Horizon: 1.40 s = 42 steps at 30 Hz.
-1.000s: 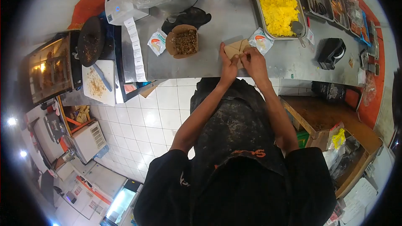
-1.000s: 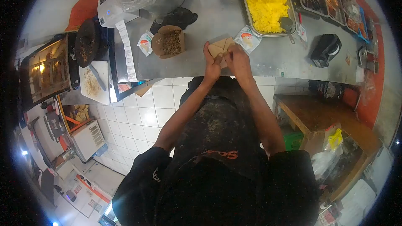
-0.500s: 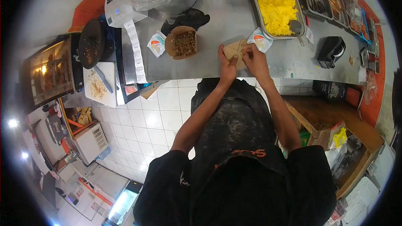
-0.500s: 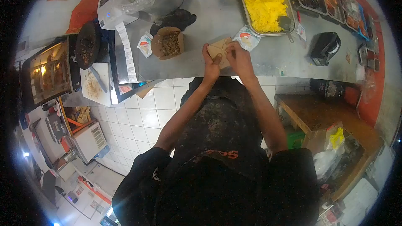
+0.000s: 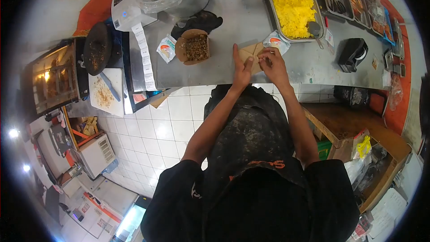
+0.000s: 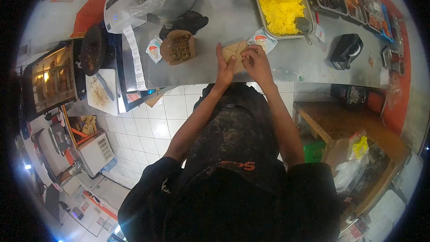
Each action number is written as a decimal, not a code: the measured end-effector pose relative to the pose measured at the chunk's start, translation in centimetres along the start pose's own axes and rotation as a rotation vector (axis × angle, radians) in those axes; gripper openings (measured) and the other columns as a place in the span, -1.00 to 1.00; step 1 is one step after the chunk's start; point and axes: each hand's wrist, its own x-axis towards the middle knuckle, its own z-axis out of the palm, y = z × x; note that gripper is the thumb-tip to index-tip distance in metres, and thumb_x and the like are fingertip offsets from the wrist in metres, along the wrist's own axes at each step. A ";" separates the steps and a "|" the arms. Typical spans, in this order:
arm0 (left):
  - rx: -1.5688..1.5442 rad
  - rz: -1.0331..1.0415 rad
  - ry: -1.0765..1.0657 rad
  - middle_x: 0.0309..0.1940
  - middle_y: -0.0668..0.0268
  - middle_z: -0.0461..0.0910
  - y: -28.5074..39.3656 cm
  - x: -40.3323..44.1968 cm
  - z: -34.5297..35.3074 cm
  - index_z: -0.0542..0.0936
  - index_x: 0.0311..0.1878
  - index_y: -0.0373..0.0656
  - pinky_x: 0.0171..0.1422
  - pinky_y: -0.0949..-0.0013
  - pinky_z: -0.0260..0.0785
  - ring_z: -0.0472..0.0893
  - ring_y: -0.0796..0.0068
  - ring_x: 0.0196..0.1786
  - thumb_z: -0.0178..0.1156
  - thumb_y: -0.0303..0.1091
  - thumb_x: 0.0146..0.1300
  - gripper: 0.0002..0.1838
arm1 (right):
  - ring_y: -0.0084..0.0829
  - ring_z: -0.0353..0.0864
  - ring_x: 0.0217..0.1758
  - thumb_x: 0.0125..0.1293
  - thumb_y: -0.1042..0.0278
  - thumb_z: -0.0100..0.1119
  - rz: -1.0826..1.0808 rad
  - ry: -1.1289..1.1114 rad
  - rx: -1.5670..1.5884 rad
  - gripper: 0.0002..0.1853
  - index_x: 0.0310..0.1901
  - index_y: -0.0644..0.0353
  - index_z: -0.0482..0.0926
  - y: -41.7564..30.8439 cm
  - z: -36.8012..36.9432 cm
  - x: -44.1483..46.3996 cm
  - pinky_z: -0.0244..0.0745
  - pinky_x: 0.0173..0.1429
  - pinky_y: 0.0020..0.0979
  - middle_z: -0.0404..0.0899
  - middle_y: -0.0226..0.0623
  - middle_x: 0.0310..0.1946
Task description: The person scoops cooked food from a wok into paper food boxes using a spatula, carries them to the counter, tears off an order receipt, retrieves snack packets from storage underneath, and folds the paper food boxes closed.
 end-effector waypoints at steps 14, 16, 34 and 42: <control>0.239 -0.036 -0.233 0.42 0.00 0.23 6.4 -2.8 -7.8 0.24 0.41 -0.29 0.49 0.23 0.09 0.25 0.19 0.45 0.04 -0.36 0.45 -0.48 | 0.23 -0.22 0.58 0.30 0.14 0.23 -0.127 -0.165 -0.632 -0.20 0.50 0.06 0.08 -0.8 2.5 -4.2 -0.17 0.49 0.32 -0.18 0.01 0.56; 0.109 -0.287 -0.361 0.32 0.08 0.42 8.1 -4.3 -11.5 0.40 0.32 -0.29 0.40 0.29 0.24 0.45 0.27 0.34 0.06 -0.37 0.45 -0.58 | 0.23 -0.21 0.58 0.32 0.11 0.20 -0.116 -0.070 -0.596 -0.21 0.51 0.05 0.08 -0.6 3.0 -4.7 -0.16 0.49 0.30 -0.15 0.01 0.56; 0.237 0.055 -0.062 -0.19 0.29 0.64 4.8 6.2 -26.0 0.59 0.01 -0.23 -0.13 0.43 0.48 0.62 0.49 -0.14 0.25 -0.35 0.31 -0.75 | -0.32 0.65 -0.14 0.29 0.40 0.25 -0.105 0.268 -0.010 -0.71 0.02 0.26 0.51 -10.4 19.3 4.1 0.58 -0.13 -0.33 0.57 -0.17 0.00; -0.059 0.058 -0.105 -0.13 0.28 0.57 3.4 7.5 -27.0 0.53 0.02 -0.20 -0.18 0.45 0.47 0.59 0.50 -0.14 0.33 -0.38 0.24 -0.69 | -0.32 0.66 -0.13 0.28 0.44 0.20 0.154 0.509 0.229 -0.71 0.02 0.30 0.50 -9.4 19.3 3.9 0.60 -0.14 -0.33 0.54 -0.14 0.07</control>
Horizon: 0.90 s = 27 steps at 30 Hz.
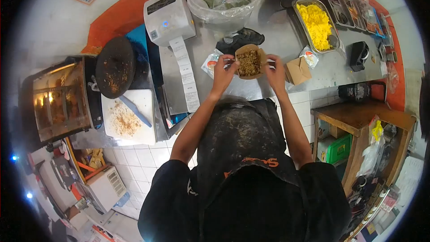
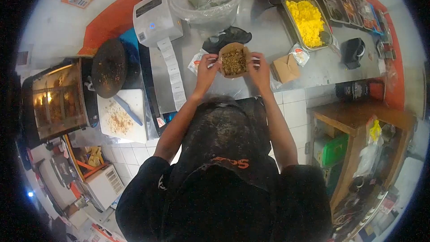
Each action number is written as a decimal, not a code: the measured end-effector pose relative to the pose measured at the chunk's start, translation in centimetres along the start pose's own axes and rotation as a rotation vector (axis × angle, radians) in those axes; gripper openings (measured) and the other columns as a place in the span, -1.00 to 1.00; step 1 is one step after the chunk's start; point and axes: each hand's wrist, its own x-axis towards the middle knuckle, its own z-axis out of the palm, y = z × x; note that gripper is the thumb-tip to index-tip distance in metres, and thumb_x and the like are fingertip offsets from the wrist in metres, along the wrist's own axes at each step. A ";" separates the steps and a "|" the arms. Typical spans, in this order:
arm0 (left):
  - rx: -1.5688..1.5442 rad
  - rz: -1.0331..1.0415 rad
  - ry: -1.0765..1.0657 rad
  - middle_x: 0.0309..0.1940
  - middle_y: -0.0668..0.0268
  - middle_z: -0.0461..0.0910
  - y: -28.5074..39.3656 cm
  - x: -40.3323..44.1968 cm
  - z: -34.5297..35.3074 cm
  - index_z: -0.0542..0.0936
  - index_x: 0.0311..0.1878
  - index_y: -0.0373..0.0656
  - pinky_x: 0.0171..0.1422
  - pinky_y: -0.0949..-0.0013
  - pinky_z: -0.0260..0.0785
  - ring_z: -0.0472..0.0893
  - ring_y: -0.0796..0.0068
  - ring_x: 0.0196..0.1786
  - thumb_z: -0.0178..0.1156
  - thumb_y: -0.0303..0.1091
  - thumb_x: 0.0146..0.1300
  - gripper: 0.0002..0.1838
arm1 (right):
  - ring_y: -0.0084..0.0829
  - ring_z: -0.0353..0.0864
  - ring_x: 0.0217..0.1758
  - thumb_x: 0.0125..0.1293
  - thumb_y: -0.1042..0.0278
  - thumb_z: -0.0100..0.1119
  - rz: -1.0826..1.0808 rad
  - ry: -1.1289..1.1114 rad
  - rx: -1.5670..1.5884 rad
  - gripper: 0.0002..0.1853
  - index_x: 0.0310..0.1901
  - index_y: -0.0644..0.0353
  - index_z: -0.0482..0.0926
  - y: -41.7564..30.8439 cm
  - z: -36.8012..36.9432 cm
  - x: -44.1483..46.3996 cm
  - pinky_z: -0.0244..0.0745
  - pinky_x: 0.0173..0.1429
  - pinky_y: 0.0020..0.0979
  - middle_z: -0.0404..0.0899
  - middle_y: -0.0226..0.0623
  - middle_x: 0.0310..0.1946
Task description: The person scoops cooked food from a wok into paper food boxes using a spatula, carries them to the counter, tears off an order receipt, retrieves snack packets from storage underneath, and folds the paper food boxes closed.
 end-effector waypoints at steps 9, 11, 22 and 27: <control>0.652 0.430 -0.118 0.05 0.11 0.39 1.0 0.6 1.9 0.54 -0.10 -0.20 0.16 0.12 0.36 0.44 0.04 0.10 0.44 -0.34 0.06 -0.63 | -0.23 0.53 0.12 0.27 0.35 0.28 -0.312 -0.265 -0.209 -0.78 -0.08 0.20 0.61 1.2 1.4 -0.2 0.57 0.00 -0.36 0.54 -0.20 0.04; 0.544 0.336 -0.054 0.04 0.11 0.36 0.0 0.8 2.5 0.49 -0.06 -0.21 0.14 0.13 0.37 0.44 0.06 0.09 0.49 -0.33 0.01 -0.54 | -0.28 0.53 0.12 0.27 0.35 0.30 -0.177 -0.246 -0.101 -0.76 -0.07 0.22 0.60 1.4 1.5 0.2 0.57 0.01 -0.33 0.52 -0.20 0.05; 0.403 0.123 0.095 0.12 0.13 0.31 0.8 0.2 3.8 0.29 0.22 -0.23 0.09 0.23 0.44 0.48 0.25 0.05 0.53 -0.40 -0.06 -0.21 | -0.26 0.46 0.23 0.22 0.29 0.39 0.049 -0.448 0.073 -0.35 0.30 0.13 0.31 -0.4 -0.6 2.7 0.55 0.15 -0.23 0.41 -0.26 0.21; 0.184 0.022 0.067 0.30 0.13 0.31 -0.9 -0.2 1.2 0.18 0.43 -0.17 0.05 0.31 0.47 0.52 0.29 0.04 0.22 -0.62 0.10 -0.21 | -0.22 0.35 0.37 0.16 0.52 0.20 -0.053 -0.516 -0.026 -0.28 0.39 0.02 0.23 0.5 -1.7 4.6 0.48 0.24 -0.22 0.29 -0.19 0.35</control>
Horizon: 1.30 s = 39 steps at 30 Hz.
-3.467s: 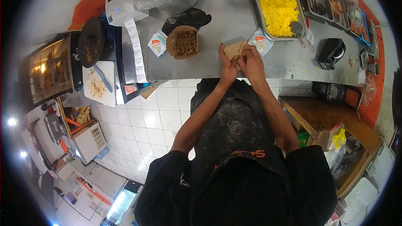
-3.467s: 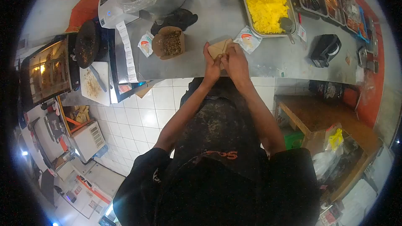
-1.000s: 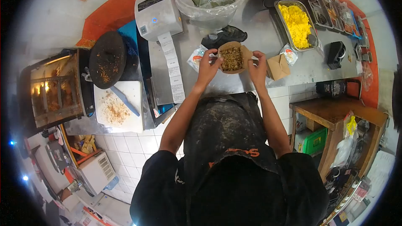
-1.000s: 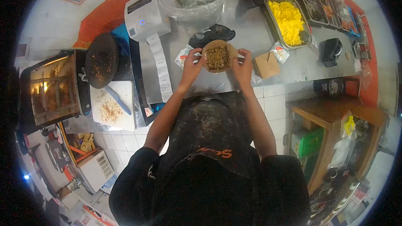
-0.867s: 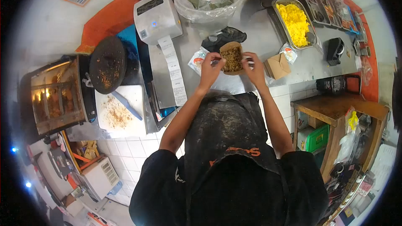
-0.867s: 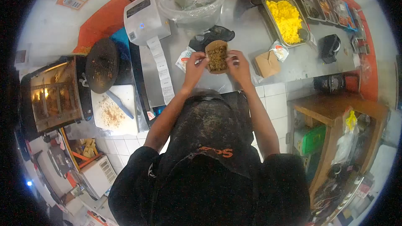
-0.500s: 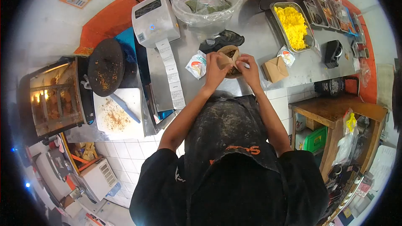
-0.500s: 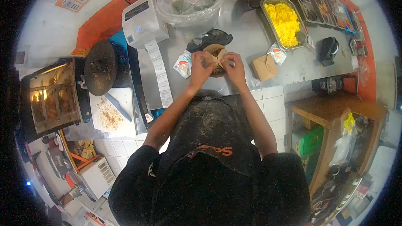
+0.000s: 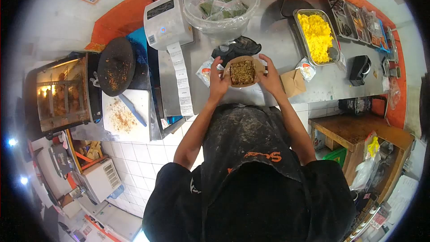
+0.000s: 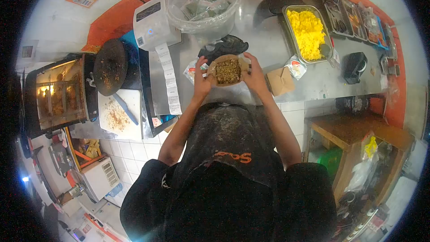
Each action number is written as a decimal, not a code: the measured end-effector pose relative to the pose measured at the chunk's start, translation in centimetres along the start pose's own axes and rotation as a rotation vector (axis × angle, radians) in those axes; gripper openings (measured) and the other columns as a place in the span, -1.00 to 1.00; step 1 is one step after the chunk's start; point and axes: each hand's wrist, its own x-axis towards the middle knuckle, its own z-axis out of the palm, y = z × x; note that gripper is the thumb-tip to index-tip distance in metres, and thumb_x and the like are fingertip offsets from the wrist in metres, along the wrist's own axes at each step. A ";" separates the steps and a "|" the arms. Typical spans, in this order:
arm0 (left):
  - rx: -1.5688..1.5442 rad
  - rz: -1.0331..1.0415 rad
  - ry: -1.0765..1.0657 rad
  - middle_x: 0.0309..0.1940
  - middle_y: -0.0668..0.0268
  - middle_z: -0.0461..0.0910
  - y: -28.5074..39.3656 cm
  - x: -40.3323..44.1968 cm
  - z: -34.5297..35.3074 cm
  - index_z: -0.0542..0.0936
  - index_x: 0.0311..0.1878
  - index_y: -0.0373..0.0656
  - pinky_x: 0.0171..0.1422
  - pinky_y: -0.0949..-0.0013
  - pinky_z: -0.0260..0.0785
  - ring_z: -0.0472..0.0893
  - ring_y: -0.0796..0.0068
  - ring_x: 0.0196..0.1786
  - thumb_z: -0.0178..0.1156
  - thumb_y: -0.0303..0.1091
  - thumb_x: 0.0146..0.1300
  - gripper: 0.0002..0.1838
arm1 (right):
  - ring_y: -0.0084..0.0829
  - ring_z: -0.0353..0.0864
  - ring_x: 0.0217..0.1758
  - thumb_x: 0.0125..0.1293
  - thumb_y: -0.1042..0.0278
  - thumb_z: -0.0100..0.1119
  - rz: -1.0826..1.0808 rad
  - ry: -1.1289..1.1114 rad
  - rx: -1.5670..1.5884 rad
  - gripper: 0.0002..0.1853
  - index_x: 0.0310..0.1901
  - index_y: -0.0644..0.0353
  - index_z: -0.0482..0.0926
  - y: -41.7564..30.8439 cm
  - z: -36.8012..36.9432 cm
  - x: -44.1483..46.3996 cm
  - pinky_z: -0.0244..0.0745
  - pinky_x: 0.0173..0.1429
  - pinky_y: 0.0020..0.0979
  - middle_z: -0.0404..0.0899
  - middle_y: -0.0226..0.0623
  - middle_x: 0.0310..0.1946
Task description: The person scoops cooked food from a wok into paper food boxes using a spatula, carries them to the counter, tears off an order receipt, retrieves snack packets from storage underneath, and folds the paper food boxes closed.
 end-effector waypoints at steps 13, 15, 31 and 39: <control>0.696 0.421 -0.416 0.18 0.14 0.49 3.0 1.9 -1.3 0.54 0.02 -0.21 0.36 0.05 0.24 0.42 0.05 0.26 0.10 -0.53 0.03 -0.59 | -0.15 0.47 0.23 0.08 0.57 0.17 -0.258 -0.299 -0.604 -0.54 0.08 0.09 0.57 -2.0 -0.9 1.9 0.52 0.20 -0.22 0.29 -0.34 0.36; 0.806 0.448 -0.388 0.15 0.15 0.52 3.4 1.3 -0.9 0.53 0.04 -0.20 0.34 0.02 0.24 0.42 0.06 0.25 0.11 -0.49 0.05 -0.60 | -0.13 0.50 0.14 0.13 0.48 0.17 -0.254 -0.309 -0.767 -0.71 -0.08 0.10 0.64 -3.2 -0.6 1.5 0.57 0.10 -0.10 0.26 -0.36 0.38; 0.841 0.402 -0.314 0.13 0.27 0.58 5.2 3.6 0.2 0.60 0.02 -0.13 0.28 -0.08 0.24 0.49 0.13 0.23 0.07 -0.20 0.35 -0.70 | -0.01 0.11 0.47 0.00 0.01 0.45 -0.489 -0.343 -0.675 -0.62 -0.18 0.02 0.72 -6.3 -1.9 -0.8 0.16 0.44 0.06 0.17 -0.39 0.46; 0.867 0.273 -0.444 0.14 0.23 0.55 5.0 2.9 1.1 0.65 -0.04 -0.13 0.18 -0.02 0.35 0.58 0.14 0.11 0.11 -0.04 0.33 -0.62 | -0.06 0.06 0.48 0.01 0.15 0.44 -0.523 -0.082 -0.801 -0.77 -0.34 0.04 0.69 -1.9 0.9 0.9 0.07 0.41 0.16 0.26 -0.42 0.34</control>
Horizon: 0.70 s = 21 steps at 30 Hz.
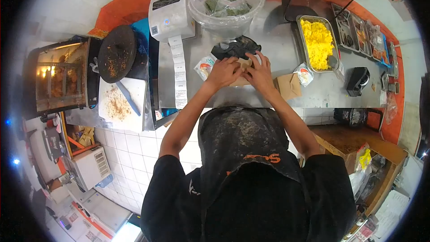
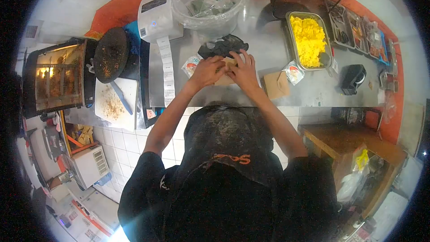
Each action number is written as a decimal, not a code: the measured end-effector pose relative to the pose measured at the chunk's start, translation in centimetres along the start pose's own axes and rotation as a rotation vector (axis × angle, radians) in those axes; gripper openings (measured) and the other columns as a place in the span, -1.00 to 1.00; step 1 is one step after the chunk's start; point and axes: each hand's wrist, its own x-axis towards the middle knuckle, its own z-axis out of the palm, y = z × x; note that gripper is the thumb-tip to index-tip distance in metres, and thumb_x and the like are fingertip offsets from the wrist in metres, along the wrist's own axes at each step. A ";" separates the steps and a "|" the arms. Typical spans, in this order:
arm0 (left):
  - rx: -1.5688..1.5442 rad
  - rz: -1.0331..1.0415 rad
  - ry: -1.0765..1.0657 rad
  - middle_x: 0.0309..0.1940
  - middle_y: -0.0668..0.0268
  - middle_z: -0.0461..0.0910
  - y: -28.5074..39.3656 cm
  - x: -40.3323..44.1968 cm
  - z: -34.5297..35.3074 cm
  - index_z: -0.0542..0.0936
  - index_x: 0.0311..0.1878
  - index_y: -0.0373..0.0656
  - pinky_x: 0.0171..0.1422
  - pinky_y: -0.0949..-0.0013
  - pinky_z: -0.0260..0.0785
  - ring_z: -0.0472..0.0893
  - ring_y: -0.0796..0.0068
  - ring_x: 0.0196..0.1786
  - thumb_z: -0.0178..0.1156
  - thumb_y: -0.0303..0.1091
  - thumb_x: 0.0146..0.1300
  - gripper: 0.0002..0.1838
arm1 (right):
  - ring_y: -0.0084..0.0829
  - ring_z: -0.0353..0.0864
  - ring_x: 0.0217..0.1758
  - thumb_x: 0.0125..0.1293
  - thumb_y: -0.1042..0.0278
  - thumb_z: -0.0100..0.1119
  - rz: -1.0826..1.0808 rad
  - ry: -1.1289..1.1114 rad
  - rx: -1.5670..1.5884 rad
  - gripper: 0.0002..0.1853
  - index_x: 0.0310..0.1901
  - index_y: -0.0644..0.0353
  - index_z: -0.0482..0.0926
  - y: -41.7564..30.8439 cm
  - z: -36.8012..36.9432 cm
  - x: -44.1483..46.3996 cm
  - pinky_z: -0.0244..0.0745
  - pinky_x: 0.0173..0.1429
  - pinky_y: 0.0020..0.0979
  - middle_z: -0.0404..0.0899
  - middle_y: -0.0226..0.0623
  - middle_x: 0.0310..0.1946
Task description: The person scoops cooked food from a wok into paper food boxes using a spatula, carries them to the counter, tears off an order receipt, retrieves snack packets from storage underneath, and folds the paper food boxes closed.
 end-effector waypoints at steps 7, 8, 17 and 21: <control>0.157 0.038 0.021 0.18 0.22 0.45 0.9 -1.0 0.9 0.64 -0.02 -0.14 0.16 0.03 0.34 0.51 0.14 0.15 0.35 -0.04 0.08 -0.54 | -0.06 0.09 0.46 -0.12 0.17 0.52 0.063 -0.028 -0.091 -0.58 -0.17 0.02 0.61 -0.5 -0.6 0.5 0.06 0.38 0.24 0.22 -0.39 0.37; 0.155 0.038 0.016 0.18 0.22 0.45 0.8 -1.1 1.5 0.64 -0.02 -0.14 0.16 0.03 0.34 0.51 0.14 0.15 0.35 -0.04 0.08 -0.54 | -0.04 0.10 0.46 -0.15 0.17 0.53 0.063 -0.049 -0.101 -0.50 -0.11 0.02 0.59 -0.7 -0.7 0.8 0.08 0.37 0.22 0.21 -0.38 0.37; 0.180 -0.034 0.063 0.14 0.23 0.47 1.5 -2.6 2.0 0.64 -0.01 -0.12 0.12 0.04 0.33 0.49 0.17 0.13 0.32 -0.08 0.12 -0.57 | -0.11 0.30 0.32 0.16 0.22 0.40 0.443 0.096 0.792 -0.47 0.15 0.16 0.49 -0.3 -1.5 -2.8 0.37 0.28 -0.17 0.30 -0.30 0.32; 0.173 -0.050 0.097 0.14 0.23 0.47 1.5 -2.6 2.2 0.66 -0.02 -0.10 0.11 0.02 0.34 0.50 0.17 0.13 0.31 -0.04 0.14 -0.57 | -0.20 0.37 0.21 0.31 0.29 0.25 0.233 -0.036 0.772 -0.65 0.10 0.18 0.58 0.9 -0.1 -3.5 0.48 0.15 -0.28 0.37 -0.28 0.24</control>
